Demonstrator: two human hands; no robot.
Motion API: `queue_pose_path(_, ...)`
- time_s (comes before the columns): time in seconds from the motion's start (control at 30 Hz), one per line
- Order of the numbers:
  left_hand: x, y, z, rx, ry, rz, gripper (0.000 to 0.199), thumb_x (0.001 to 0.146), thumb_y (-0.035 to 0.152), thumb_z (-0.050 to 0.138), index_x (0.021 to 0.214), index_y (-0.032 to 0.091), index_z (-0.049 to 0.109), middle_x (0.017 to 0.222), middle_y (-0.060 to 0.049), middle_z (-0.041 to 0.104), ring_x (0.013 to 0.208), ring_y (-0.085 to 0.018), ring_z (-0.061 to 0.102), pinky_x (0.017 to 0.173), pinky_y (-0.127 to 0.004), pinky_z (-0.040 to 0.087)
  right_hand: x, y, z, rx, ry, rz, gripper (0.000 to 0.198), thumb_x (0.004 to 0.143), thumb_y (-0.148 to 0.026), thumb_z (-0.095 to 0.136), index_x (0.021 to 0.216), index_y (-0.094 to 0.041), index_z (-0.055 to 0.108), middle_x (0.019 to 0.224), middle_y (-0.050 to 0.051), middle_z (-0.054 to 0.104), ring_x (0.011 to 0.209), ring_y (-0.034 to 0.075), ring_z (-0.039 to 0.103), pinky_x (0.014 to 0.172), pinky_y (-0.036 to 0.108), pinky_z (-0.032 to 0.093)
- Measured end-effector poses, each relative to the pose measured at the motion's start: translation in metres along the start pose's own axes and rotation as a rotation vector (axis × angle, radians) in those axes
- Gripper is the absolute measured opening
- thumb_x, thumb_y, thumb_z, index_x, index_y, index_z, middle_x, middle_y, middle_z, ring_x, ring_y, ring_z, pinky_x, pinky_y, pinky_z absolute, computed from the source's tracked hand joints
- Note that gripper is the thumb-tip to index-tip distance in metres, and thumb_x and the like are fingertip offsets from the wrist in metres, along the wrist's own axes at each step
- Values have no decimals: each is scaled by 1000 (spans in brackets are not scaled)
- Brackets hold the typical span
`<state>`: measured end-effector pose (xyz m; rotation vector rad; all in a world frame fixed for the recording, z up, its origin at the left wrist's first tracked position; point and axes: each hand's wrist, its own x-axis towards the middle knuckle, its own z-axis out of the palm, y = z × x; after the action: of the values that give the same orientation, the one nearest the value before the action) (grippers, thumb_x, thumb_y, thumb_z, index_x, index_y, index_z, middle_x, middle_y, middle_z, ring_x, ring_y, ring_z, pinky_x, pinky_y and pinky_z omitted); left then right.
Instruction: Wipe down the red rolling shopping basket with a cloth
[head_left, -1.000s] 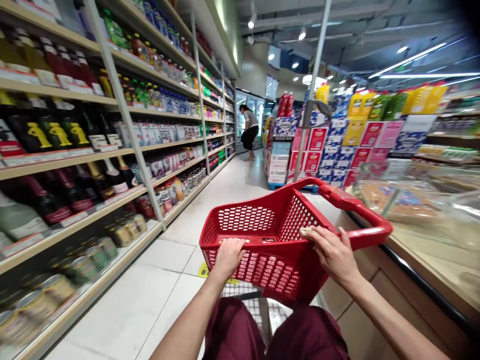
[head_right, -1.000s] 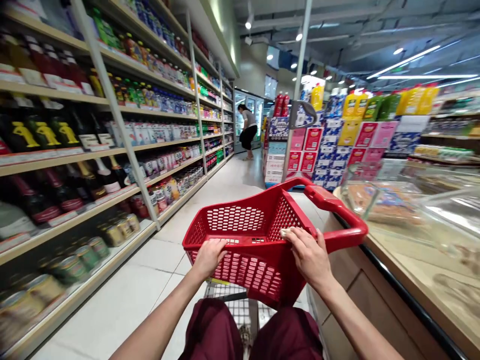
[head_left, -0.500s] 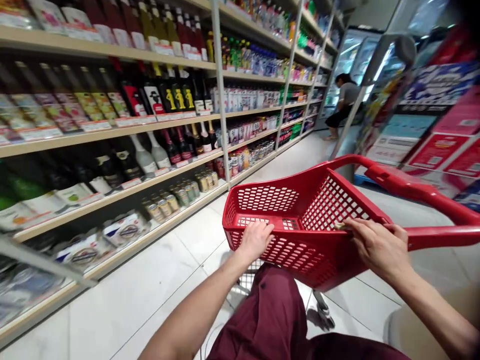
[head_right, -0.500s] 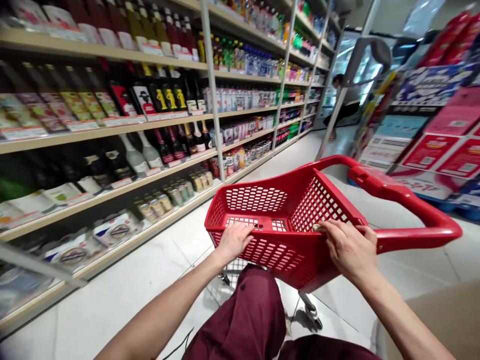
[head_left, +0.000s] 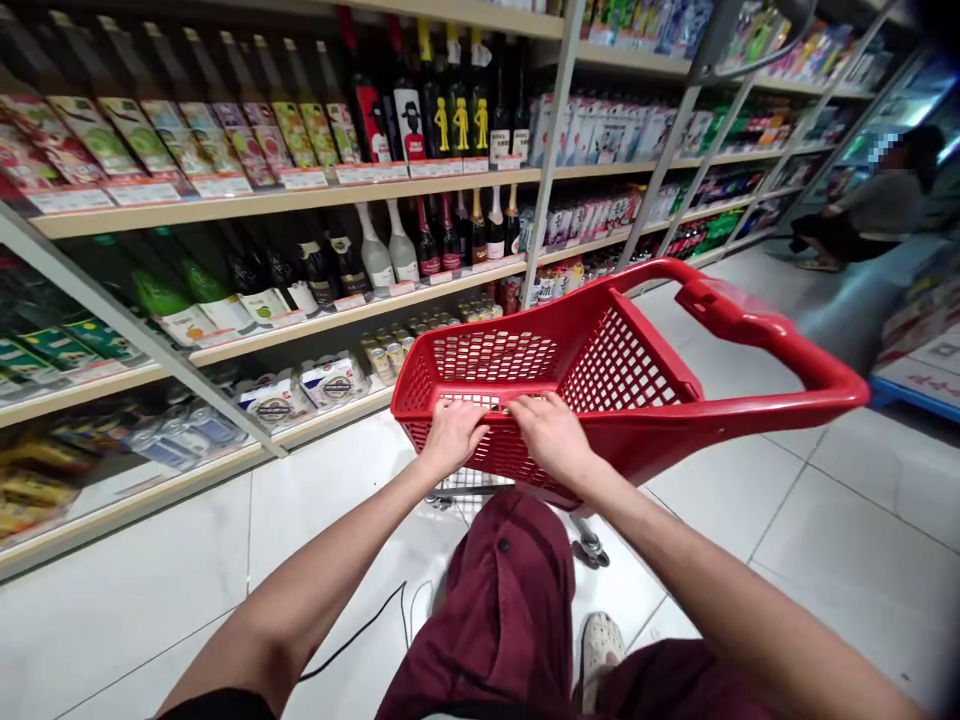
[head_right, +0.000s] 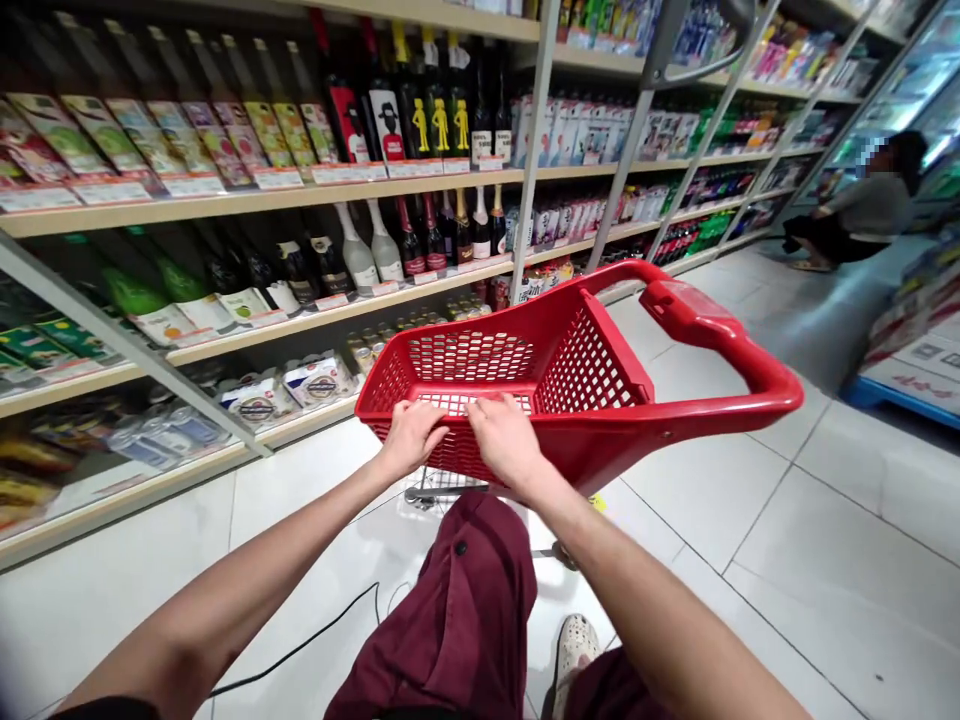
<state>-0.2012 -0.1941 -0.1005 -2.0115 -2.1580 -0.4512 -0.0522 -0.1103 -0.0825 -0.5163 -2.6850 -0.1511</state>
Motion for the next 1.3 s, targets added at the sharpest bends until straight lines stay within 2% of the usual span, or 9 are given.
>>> queue_pose_path(0.1,-12,-19,-9,20,-1,-53,22,84,30,42,100,21,53,93,-4,62,91,-18,50,84,-37,29,15,-13,9,-8,62,-137,37,83,-10,36,116,-14,52,121,10,53,113,21,45,100,38,26)
queue_pose_path(0.2,-27,-34,-16,33,-1,-103,20,84,31,41,97,22,53,92,-3,62,89,-18,51,83,-36,30,3,10,5,-51,112,-223,41,82,-7,35,120,-15,49,124,9,51,117,20,43,103,39,23)
queue_pose_path(0.33,-46,-46,-19,37,65,-195,19,83,29,41,98,23,53,94,-3,62,91,-18,51,91,-40,26,-12,40,-2,-88,245,-116,43,82,-5,34,119,-18,51,126,9,49,120,21,40,104,44,20)
queue_pose_path(0.57,-69,-62,-35,26,99,-279,20,83,29,40,97,22,52,96,-2,62,95,-18,50,96,-44,23,54,-55,32,52,194,-273,36,84,-9,38,115,-15,54,120,10,55,113,20,47,101,40,27)
queue_pose_path(0.83,-120,-75,-61,87,117,-464,21,80,17,36,89,22,55,88,1,62,90,-15,51,98,-45,24,47,-28,32,38,422,-394,37,81,-9,40,114,-15,54,119,9,55,111,19,48,105,41,18)
queue_pose_path(1.03,-141,-85,-84,123,93,-577,21,79,16,37,83,22,56,84,1,62,90,-14,53,97,-42,29,77,-123,46,98,398,-404,35,80,-8,41,111,-14,57,115,11,58,108,20,51,102,39,25)
queue_pose_path(1.1,-146,-90,-90,127,79,-609,22,79,17,36,86,23,56,89,1,62,94,-14,52,100,-46,24,85,-136,40,95,384,-456,34,81,-9,41,111,-14,57,115,10,58,108,20,51,100,39,28)
queue_pose_path(1.2,-158,-98,-95,136,74,-682,25,81,18,36,94,26,56,107,-1,60,110,-20,44,101,-58,13,81,-113,26,59,404,-517,35,83,-8,38,113,-14,55,115,9,58,110,19,50,102,42,25)
queue_pose_path(1.3,-170,-100,-96,167,61,-826,28,82,19,35,100,27,55,122,-3,52,120,-24,34,99,-64,11,67,-80,13,33,444,-442,37,84,-9,37,117,-15,52,121,9,54,116,20,44,104,44,18)
